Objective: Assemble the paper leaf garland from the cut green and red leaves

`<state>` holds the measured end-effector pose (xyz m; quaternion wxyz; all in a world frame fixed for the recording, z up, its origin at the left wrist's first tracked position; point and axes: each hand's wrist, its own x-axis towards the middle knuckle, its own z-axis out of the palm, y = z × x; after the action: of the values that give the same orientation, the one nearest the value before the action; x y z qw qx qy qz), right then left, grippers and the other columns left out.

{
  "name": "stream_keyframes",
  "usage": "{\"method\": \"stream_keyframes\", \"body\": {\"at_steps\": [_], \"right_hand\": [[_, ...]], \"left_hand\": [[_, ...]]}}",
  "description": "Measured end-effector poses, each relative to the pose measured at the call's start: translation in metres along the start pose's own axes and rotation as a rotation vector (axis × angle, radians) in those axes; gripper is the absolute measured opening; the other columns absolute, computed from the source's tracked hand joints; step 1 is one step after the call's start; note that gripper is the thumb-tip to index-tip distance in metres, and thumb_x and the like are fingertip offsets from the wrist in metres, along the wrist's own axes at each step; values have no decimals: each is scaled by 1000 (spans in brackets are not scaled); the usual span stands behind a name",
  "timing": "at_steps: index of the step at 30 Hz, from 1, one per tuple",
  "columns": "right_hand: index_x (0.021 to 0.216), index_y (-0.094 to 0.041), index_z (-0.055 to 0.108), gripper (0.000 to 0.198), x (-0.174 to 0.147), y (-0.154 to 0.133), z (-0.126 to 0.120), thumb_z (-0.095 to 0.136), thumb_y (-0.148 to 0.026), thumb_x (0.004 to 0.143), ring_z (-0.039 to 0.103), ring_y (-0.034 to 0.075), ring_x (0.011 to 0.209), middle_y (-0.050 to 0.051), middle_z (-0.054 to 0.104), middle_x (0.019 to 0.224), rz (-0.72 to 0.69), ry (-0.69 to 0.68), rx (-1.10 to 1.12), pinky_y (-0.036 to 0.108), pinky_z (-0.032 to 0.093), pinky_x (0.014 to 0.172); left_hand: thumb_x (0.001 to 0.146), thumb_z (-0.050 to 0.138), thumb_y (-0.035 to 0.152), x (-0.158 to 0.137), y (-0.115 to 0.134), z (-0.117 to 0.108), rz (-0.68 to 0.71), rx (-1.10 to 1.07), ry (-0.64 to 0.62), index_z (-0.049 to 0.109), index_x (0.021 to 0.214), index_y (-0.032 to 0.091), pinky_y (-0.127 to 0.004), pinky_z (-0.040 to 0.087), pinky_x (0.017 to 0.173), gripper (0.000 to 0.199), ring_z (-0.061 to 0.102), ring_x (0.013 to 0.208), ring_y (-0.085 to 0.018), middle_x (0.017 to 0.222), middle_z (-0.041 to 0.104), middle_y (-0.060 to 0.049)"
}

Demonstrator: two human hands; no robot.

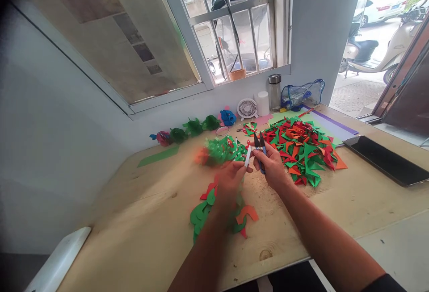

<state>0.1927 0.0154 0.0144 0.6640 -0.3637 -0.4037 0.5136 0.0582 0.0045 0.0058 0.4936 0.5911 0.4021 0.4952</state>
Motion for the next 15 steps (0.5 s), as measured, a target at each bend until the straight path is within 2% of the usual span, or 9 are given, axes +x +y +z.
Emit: {"method": "stream_keyframes", "body": {"at_steps": [3,7,15], "right_hand": [[95,-20,61,31,0,0,0,66,-38,70,39,6,42,-3,57,64,19,-4,18,22,30,41],[91,-20,62,27,1,2,-1,66,-37,71,39,6,42,-2,60,64,25,-3,66,22,32,42],[89,-19,62,26,2,3,-3,68,-34,69,39,6,42,-1,62,66,43,-10,87,21,32,42]], "left_hand": [[82,56,27,1,-2,-2,92,119,-34,66,79,18,-28,44,76,14,60,79,-17,77,68,-4],[83,54,25,0,-5,-2,190,272,-19,66,79,19,-29,42,78,14,60,81,-17,80,68,-3],[84,53,25,-1,-9,-1,189,331,-20,63,84,20,-32,41,85,12,60,91,-20,85,68,-4]]}}
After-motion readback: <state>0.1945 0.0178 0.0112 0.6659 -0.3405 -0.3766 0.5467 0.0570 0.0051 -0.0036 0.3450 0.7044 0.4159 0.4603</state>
